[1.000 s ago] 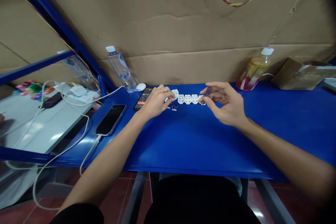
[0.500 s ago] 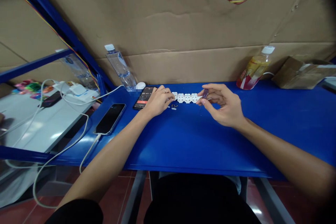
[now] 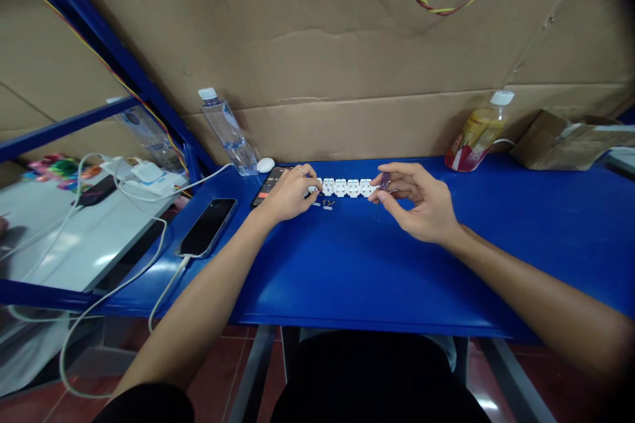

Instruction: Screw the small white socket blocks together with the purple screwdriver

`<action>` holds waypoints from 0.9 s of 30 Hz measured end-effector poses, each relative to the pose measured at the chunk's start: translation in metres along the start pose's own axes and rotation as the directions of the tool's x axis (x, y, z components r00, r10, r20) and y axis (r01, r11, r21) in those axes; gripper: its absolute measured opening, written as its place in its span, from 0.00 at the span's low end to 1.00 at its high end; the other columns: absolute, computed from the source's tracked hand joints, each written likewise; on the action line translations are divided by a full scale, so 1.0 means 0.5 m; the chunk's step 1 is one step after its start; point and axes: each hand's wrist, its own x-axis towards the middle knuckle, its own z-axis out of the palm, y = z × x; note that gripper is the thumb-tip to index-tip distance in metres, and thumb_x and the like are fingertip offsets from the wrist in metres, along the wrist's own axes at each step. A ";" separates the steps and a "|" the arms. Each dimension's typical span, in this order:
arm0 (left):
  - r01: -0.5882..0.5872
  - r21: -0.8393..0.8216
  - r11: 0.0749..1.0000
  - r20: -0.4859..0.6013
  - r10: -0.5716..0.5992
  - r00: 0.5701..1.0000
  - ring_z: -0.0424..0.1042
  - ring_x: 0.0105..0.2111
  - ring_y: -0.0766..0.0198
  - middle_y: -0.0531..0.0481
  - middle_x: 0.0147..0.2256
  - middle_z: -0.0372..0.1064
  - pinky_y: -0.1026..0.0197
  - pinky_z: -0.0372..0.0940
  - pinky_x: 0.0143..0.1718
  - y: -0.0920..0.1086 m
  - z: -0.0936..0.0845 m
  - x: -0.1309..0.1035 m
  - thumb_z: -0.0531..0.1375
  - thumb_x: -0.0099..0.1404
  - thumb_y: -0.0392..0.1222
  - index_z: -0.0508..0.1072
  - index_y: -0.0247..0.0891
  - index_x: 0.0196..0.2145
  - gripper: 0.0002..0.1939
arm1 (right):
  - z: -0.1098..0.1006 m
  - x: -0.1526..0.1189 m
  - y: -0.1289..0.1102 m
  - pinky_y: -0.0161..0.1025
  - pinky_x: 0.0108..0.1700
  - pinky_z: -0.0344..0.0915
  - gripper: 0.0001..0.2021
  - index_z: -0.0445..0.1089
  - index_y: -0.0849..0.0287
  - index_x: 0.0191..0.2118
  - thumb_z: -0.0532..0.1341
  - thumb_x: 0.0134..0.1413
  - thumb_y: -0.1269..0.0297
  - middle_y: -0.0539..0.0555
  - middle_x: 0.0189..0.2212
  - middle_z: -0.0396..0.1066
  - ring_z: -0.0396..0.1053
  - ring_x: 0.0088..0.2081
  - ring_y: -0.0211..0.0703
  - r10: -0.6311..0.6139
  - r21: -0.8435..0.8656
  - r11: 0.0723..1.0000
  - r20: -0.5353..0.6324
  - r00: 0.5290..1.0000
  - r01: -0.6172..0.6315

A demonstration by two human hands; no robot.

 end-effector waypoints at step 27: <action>-0.009 -0.070 0.997 0.107 0.017 0.994 0.75 0.49 0.52 0.45 0.48 0.76 0.47 0.65 0.54 0.024 -0.029 0.003 0.65 0.72 0.37 0.85 0.42 0.42 0.08 | -0.001 -0.001 -0.003 0.45 0.46 0.89 0.21 0.71 0.49 0.64 0.69 0.68 0.65 0.53 0.47 0.82 0.87 0.40 0.47 0.020 -0.014 1.000 0.023 1.000 -0.020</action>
